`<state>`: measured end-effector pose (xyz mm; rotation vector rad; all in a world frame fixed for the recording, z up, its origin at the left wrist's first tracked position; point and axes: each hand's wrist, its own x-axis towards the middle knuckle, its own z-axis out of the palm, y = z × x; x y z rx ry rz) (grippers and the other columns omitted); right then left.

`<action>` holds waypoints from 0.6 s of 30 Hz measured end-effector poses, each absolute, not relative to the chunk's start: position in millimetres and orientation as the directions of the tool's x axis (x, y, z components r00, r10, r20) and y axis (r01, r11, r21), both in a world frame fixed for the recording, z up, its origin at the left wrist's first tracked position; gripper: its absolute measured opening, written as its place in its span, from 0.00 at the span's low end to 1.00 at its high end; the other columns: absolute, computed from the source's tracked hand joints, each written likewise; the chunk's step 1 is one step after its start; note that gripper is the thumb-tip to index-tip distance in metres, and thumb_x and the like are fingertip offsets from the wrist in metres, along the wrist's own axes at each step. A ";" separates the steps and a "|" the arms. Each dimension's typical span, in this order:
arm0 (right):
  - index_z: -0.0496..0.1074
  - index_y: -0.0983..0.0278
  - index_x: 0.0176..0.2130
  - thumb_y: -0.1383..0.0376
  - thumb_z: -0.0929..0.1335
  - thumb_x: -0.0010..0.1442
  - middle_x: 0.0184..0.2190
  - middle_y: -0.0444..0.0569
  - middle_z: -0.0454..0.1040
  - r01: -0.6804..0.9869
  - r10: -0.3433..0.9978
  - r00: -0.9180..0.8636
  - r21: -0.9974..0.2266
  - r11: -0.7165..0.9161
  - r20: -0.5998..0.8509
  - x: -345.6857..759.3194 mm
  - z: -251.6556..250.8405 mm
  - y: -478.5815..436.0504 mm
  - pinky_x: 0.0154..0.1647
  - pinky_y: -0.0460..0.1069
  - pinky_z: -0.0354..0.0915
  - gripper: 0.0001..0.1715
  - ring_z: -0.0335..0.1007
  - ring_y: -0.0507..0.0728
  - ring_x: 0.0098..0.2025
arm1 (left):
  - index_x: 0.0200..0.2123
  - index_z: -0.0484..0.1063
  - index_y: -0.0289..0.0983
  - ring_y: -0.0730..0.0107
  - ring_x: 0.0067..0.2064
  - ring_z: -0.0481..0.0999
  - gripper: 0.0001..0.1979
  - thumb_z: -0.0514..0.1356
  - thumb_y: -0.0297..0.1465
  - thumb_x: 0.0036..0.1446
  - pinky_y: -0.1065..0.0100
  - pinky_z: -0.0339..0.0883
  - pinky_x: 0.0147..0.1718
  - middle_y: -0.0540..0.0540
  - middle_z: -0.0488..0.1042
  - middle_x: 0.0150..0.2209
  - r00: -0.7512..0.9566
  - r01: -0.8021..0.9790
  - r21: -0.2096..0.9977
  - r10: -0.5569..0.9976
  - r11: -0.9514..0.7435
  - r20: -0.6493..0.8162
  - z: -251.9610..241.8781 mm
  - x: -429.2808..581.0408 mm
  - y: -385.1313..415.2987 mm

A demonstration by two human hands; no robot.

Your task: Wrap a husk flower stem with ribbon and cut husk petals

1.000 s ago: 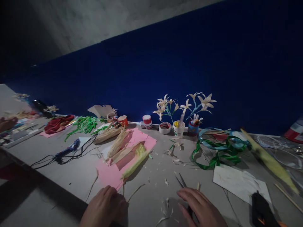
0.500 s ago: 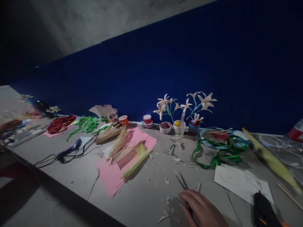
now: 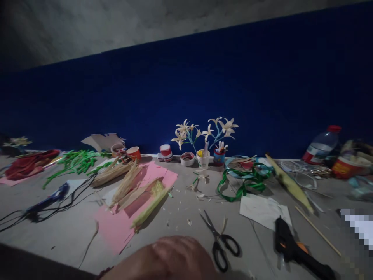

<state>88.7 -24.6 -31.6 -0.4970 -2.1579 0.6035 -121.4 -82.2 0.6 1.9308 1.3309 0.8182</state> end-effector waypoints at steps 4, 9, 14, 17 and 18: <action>0.79 0.58 0.38 0.52 0.67 0.62 0.21 0.43 0.78 0.054 0.969 -0.169 -0.980 0.190 0.178 135.4 -39.3 -6.3 0.28 0.46 0.71 0.16 0.73 0.54 0.21 | 0.61 0.60 0.50 0.53 0.59 0.70 0.20 0.50 0.36 0.67 0.53 0.73 0.51 0.45 0.69 0.61 -0.308 0.506 0.785 0.775 -0.358 0.552 33.5 -152.0 -52.6; 0.75 0.61 0.38 0.42 0.63 0.60 0.34 0.51 0.81 -0.239 0.997 -0.061 -0.970 -0.052 -0.038 137.9 -30.6 17.7 0.41 0.51 0.73 0.27 0.78 0.57 0.36 | 0.52 0.72 0.43 0.59 0.56 0.75 0.15 0.56 0.29 0.63 0.59 0.72 0.52 0.43 0.77 0.53 0.158 0.798 0.363 0.748 -0.481 0.644 12.0 -123.2 -41.3; 0.79 0.62 0.38 0.32 0.64 0.49 0.38 0.58 0.84 -0.387 0.930 -0.326 -0.872 -0.298 -0.173 103.9 -21.8 7.3 0.41 0.61 0.74 0.40 0.81 0.66 0.39 | 0.61 0.64 0.49 0.66 0.60 0.70 0.20 0.53 0.38 0.66 0.71 0.69 0.53 0.49 0.71 0.60 0.655 0.595 0.049 0.520 -0.802 0.548 -40.5 -51.2 -36.5; 0.78 0.57 0.46 0.40 0.67 0.56 0.49 0.54 0.80 -0.443 0.894 -0.417 -0.822 -0.358 -0.164 115.9 -16.5 -8.1 0.49 0.56 0.71 0.30 0.75 0.64 0.52 | 0.64 0.58 0.47 0.63 0.66 0.61 0.23 0.53 0.30 0.67 0.57 0.57 0.63 0.50 0.62 0.66 0.745 0.616 -0.158 0.506 -0.772 0.433 -45.7 -58.7 -29.8; 0.78 0.57 0.45 0.43 0.68 0.57 0.50 0.54 0.79 -0.403 0.916 -0.371 -0.862 -0.309 -0.155 123.9 -15.7 -10.4 0.47 0.55 0.72 0.27 0.75 0.64 0.52 | 0.64 0.59 0.47 0.60 0.66 0.59 0.23 0.53 0.29 0.67 0.53 0.54 0.64 0.50 0.61 0.67 0.751 0.627 -0.211 0.509 -0.750 0.420 -43.5 -66.3 -29.4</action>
